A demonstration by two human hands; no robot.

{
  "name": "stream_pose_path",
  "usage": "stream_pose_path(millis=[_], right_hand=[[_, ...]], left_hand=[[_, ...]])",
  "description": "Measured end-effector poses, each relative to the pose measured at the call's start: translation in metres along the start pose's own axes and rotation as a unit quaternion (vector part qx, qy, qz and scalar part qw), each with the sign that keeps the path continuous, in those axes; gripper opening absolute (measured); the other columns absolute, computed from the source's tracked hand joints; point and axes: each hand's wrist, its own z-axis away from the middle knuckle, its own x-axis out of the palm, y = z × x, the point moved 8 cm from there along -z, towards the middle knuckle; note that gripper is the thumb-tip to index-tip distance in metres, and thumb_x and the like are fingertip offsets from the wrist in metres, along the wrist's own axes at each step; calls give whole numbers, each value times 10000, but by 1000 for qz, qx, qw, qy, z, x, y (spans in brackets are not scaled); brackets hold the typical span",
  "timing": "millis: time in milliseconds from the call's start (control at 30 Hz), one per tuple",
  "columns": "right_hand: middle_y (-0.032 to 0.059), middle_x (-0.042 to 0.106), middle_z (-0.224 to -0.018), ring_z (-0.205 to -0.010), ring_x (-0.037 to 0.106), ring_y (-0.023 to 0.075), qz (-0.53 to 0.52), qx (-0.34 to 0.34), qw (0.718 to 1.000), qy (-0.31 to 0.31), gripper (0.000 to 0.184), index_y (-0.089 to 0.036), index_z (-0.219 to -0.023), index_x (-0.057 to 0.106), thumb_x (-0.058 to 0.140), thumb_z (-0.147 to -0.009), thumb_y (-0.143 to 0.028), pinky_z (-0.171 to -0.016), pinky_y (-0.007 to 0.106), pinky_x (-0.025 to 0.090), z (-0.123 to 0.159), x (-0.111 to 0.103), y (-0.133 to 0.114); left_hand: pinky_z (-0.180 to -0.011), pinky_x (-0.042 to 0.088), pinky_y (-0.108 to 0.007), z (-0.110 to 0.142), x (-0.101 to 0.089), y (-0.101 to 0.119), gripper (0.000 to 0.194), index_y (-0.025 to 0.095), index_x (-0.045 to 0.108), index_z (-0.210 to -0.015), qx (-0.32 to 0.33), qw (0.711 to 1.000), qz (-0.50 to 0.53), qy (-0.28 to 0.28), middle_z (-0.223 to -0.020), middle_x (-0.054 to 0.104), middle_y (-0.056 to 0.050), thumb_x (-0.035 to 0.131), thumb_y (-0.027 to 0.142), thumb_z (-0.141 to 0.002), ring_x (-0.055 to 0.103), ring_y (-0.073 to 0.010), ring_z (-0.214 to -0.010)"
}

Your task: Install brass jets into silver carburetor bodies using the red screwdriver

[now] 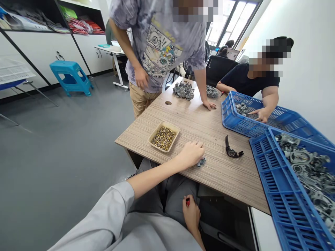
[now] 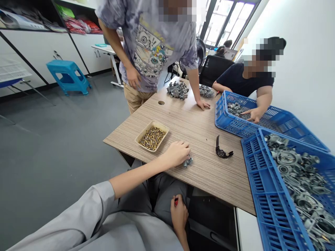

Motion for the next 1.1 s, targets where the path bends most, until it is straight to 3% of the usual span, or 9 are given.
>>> stream_pose_path(millis=[300, 867, 1000, 1100], right_hand=[[47, 806, -828, -739, 767, 240, 2, 1, 1000, 5, 328, -259, -1029, 686, 439, -1123, -453, -594, 286, 338, -1, -1, -1], [46, 808, -831, -757, 779, 247, 0, -4, 1000, 5, 317, -256, -1047, 693, 453, -1124, -447, -602, 286, 355, -3, 1, 1], [45, 804, -832, -758, 775, 244, 4, -7, 1000, 7, 319, -259, -1024, 683, 452, -1127, -453, -607, 287, 352, -3, 2, 2], [41, 800, -825, -744, 767, 238, -1, -8, 1000, 13, 317, -262, -1018, 684, 457, -1123, -455, -606, 286, 351, -3, 2, 3]], left_hand=[[-867, 598, -391, 0, 6, 0, 184, 150, 706, -1155, 3, 1000, 5, -14, -1253, 678, -135, 621, 281, -1057, 694, -280, -1140], [-874, 613, -408, 1, 3, 0, 261, 146, 687, -1197, -9, 1000, 8, -10, -1254, 688, -138, 603, 358, -1072, 709, -298, -1145], [-855, 613, -410, 2, 1, -1, 246, 137, 711, -1165, -11, 1000, 0, -22, -1237, 693, -137, 546, 304, -1089, 718, -295, -1130], [-872, 614, -419, 2, 0, -1, 285, 134, 715, -1168, -12, 1000, -2, -22, -1235, 693, -143, 581, 372, -1086, 717, -303, -1137]])
